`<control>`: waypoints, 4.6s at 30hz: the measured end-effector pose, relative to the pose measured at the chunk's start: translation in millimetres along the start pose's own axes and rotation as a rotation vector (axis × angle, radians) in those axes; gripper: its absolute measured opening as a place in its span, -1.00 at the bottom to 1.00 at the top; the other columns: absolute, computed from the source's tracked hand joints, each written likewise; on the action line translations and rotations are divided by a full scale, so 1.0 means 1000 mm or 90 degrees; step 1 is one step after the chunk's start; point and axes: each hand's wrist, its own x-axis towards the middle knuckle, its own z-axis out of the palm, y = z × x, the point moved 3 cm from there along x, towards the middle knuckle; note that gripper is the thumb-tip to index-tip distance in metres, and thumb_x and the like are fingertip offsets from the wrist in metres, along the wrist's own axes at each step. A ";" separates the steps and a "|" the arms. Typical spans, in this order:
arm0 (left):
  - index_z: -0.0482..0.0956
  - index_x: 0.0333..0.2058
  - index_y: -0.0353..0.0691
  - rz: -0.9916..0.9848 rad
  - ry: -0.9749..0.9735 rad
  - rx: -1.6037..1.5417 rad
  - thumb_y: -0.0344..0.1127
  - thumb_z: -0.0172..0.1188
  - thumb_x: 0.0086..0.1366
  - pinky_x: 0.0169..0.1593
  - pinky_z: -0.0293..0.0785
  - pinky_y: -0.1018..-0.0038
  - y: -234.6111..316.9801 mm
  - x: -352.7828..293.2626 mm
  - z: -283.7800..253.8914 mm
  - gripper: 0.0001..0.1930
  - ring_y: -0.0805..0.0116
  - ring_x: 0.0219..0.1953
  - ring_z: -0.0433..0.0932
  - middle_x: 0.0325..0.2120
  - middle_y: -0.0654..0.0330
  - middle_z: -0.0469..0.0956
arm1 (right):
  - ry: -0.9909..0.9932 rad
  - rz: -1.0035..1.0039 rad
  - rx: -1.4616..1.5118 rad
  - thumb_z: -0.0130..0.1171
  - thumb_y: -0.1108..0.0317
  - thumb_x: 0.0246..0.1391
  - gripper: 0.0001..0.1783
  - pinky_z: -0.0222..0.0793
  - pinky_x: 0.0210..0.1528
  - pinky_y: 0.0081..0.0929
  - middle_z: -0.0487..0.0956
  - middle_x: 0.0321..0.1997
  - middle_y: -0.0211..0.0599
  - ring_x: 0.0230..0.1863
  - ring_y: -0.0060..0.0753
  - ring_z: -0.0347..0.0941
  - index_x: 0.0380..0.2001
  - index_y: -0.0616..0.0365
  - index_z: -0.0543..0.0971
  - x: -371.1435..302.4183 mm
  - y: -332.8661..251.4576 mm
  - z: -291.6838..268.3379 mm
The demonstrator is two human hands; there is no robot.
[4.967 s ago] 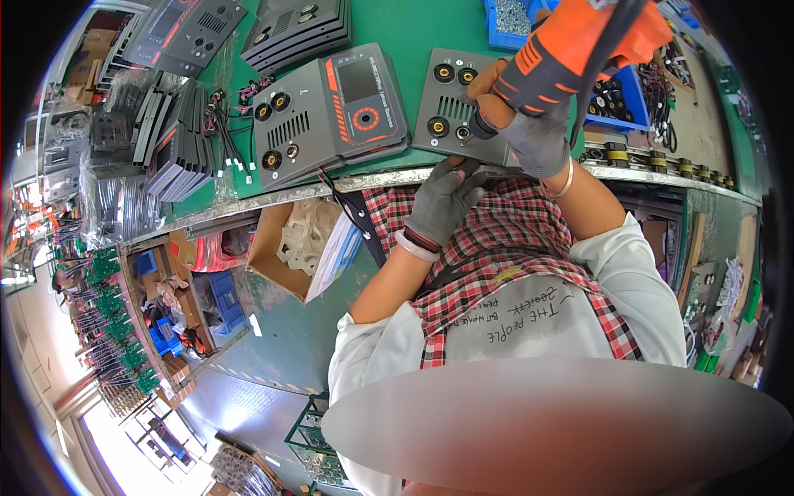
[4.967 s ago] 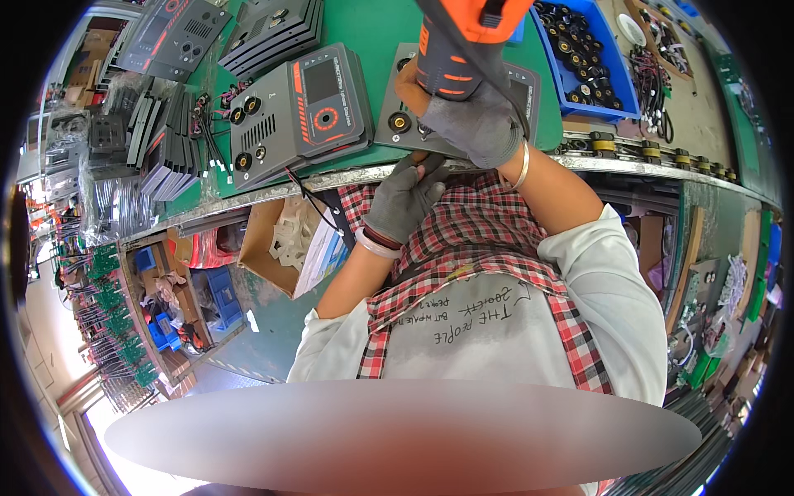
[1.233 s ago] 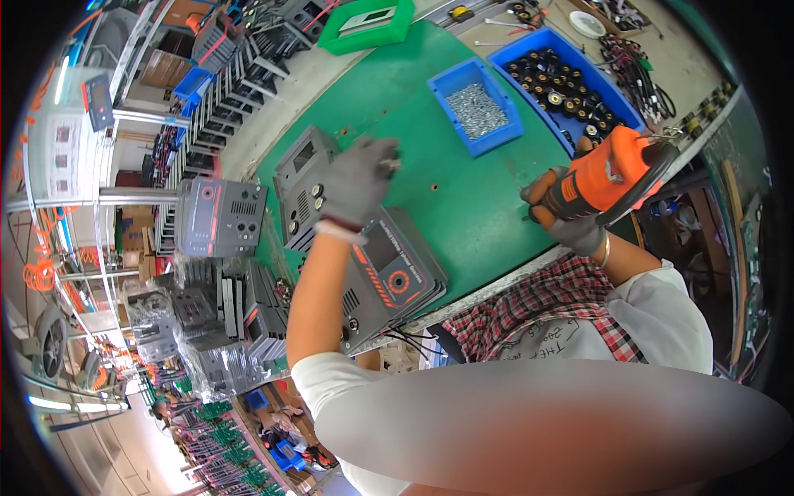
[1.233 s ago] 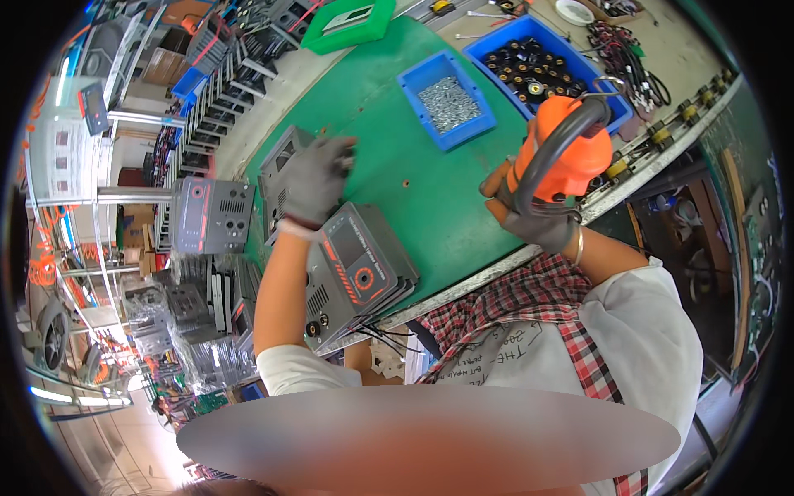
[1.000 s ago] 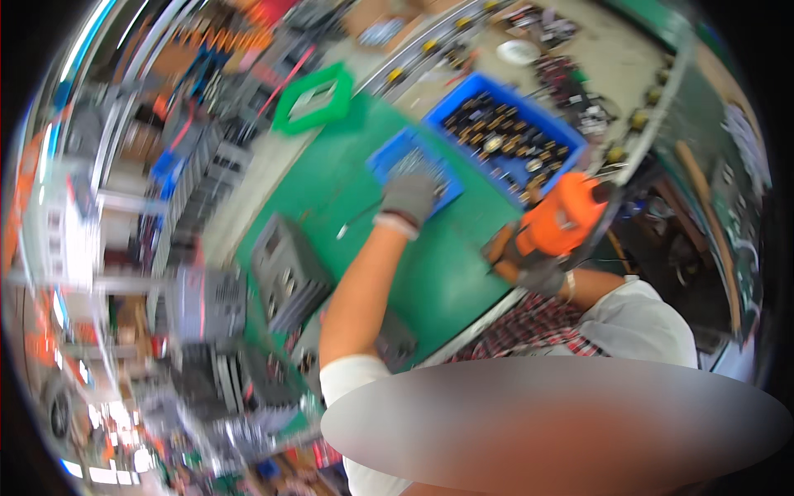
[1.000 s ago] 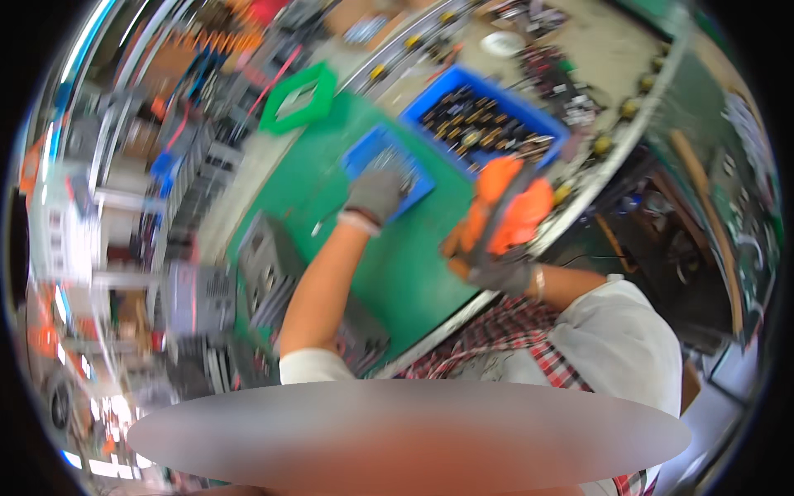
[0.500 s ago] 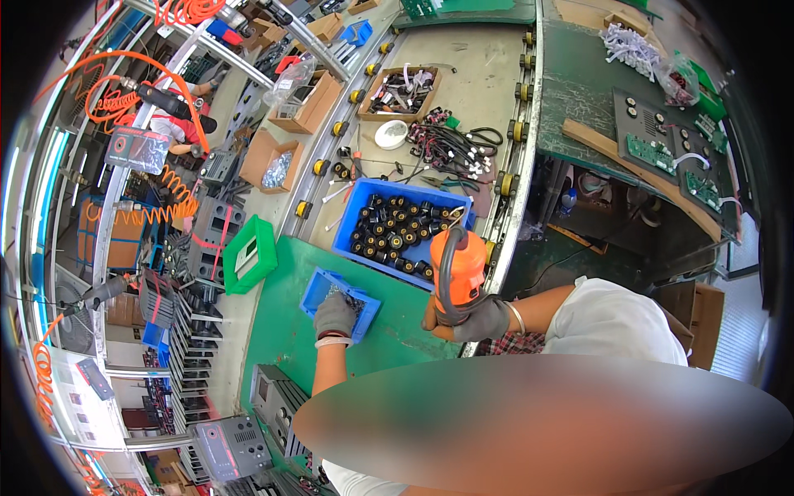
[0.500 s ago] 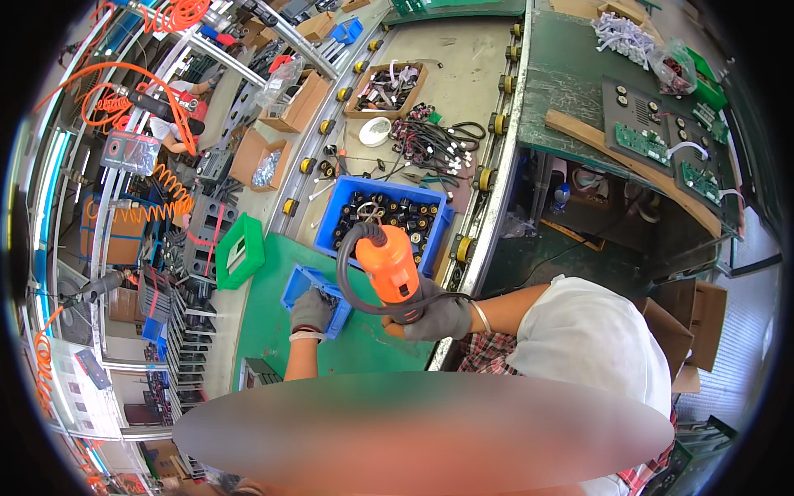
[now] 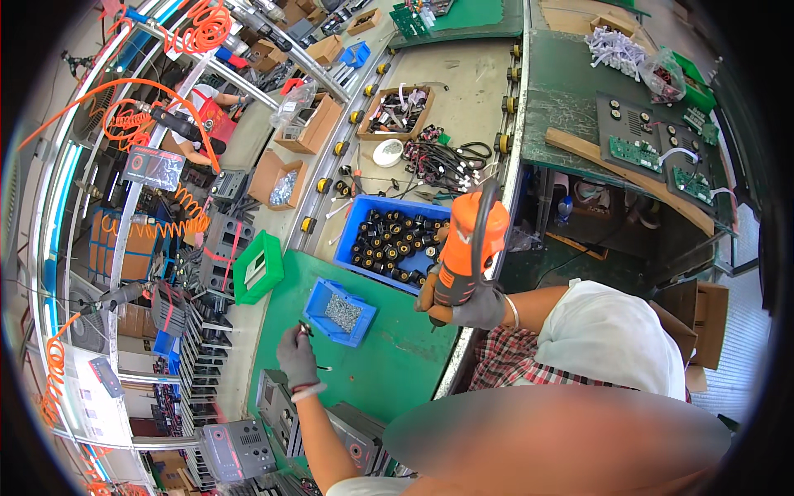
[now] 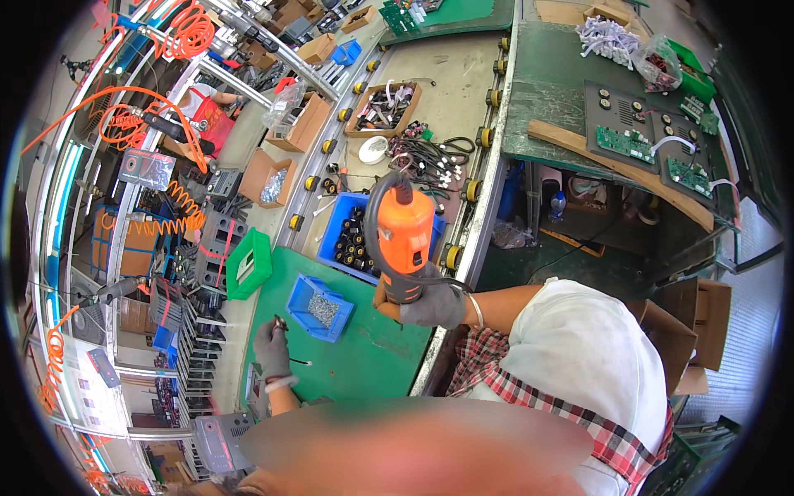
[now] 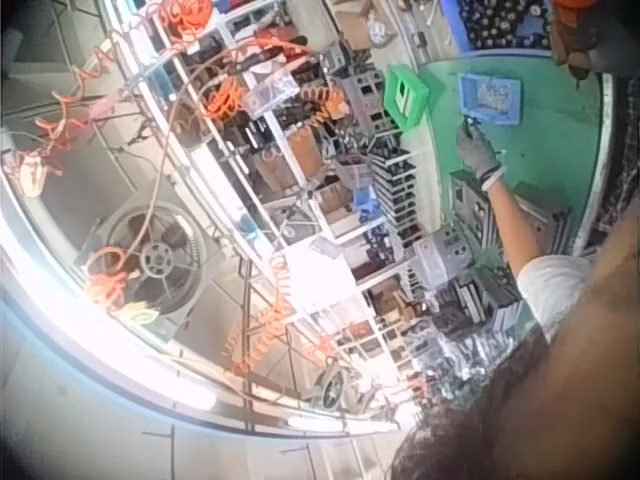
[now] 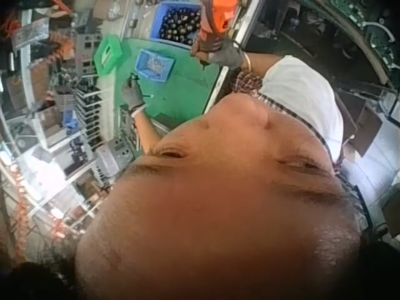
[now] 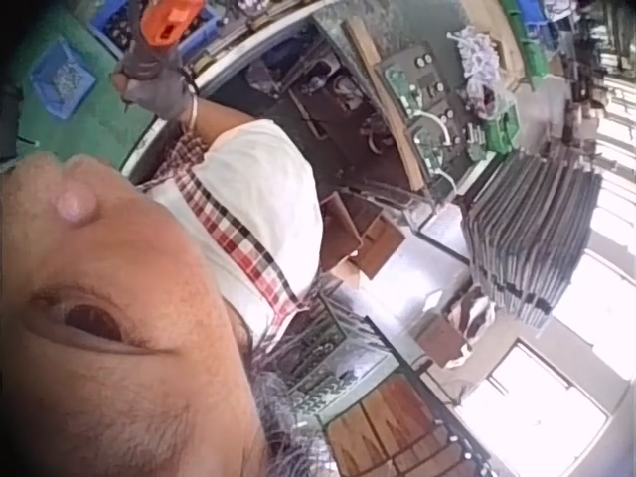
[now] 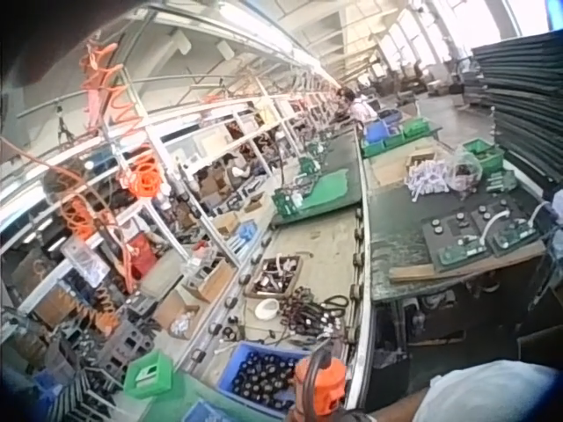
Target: The person is assembling electronic components into a metal housing using a power screwdriver.
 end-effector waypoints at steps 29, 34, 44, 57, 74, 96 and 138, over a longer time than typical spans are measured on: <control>0.44 -0.45 -0.28 -0.293 -0.165 -0.817 -0.04 0.18 0.06 -0.74 0.15 0.74 0.112 -0.161 0.062 -0.64 0.61 -0.74 0.30 -0.68 0.28 0.38 | -0.122 -0.149 0.227 0.18 0.45 -0.15 -0.73 0.37 -0.16 -0.37 0.45 -0.43 -0.31 -0.27 -0.36 0.44 -0.32 0.18 0.39 -0.021 -0.052 0.025; 0.44 -0.45 -0.27 -0.283 -0.149 -0.813 -0.06 0.17 0.07 -0.74 0.16 0.75 0.107 -0.166 0.064 -0.66 0.62 -0.73 0.30 -0.68 0.28 0.37 | -0.129 -0.141 0.231 0.18 0.44 -0.14 -0.75 0.38 -0.18 -0.37 0.45 -0.43 -0.31 -0.28 -0.36 0.44 -0.34 0.18 0.39 -0.020 -0.051 0.026; 0.41 -0.48 -0.26 -0.301 -0.221 -0.928 -0.16 0.01 0.17 -0.76 0.05 0.68 0.107 -0.182 0.068 -0.74 0.56 -0.80 0.20 -0.75 0.22 0.35 | -0.137 -0.159 0.335 0.14 0.41 -0.13 -0.79 0.41 -0.21 -0.36 0.45 -0.47 -0.28 -0.37 -0.38 0.44 -0.39 0.25 0.41 -0.020 -0.056 0.032; 0.48 -0.31 -0.26 -0.076 0.028 -0.254 -0.13 -0.06 0.21 -0.42 0.30 0.30 0.069 -0.152 -0.021 -0.69 0.04 -0.50 0.44 -0.56 -0.03 0.44 | 0.005 -0.009 0.256 0.07 0.21 -0.16 -0.71 0.27 -0.39 -0.52 0.34 -0.47 -0.35 -0.49 -0.48 0.27 -0.36 0.13 0.38 -0.029 -0.024 0.023; 0.50 -0.25 0.04 -0.331 -0.036 0.443 0.06 -0.05 0.13 -0.25 0.41 0.23 -0.208 -0.175 -0.139 -0.67 0.06 -0.28 0.48 -0.29 0.13 0.47 | -0.025 -0.053 0.043 0.10 0.15 -0.12 -0.60 0.26 -0.06 -0.26 0.35 -0.38 -0.18 -0.27 -0.26 0.33 -0.37 0.29 0.33 -0.009 0.012 0.036; 0.42 -0.59 -0.25 0.005 0.338 0.505 -0.15 0.10 0.11 -0.55 0.30 0.34 -0.038 -0.141 -0.242 -0.72 0.17 -0.67 0.41 -0.69 0.09 0.42 | -0.030 -0.087 0.132 0.04 0.10 -0.13 -0.65 0.14 -0.22 -0.42 0.28 -0.46 -0.28 -0.38 -0.37 0.18 -0.49 0.17 0.28 0.003 -0.006 0.030; 0.42 -0.48 -0.30 -0.645 0.077 -0.827 -0.25 -0.12 0.18 -0.70 0.01 0.66 -0.019 -0.348 0.077 -0.76 0.64 -0.76 0.12 -0.77 0.35 0.23 | -0.200 0.148 0.372 -0.09 0.30 0.01 -0.49 0.24 -0.04 -0.15 0.35 -0.34 -0.26 -0.24 -0.29 0.31 0.08 0.01 0.16 -0.020 0.072 0.091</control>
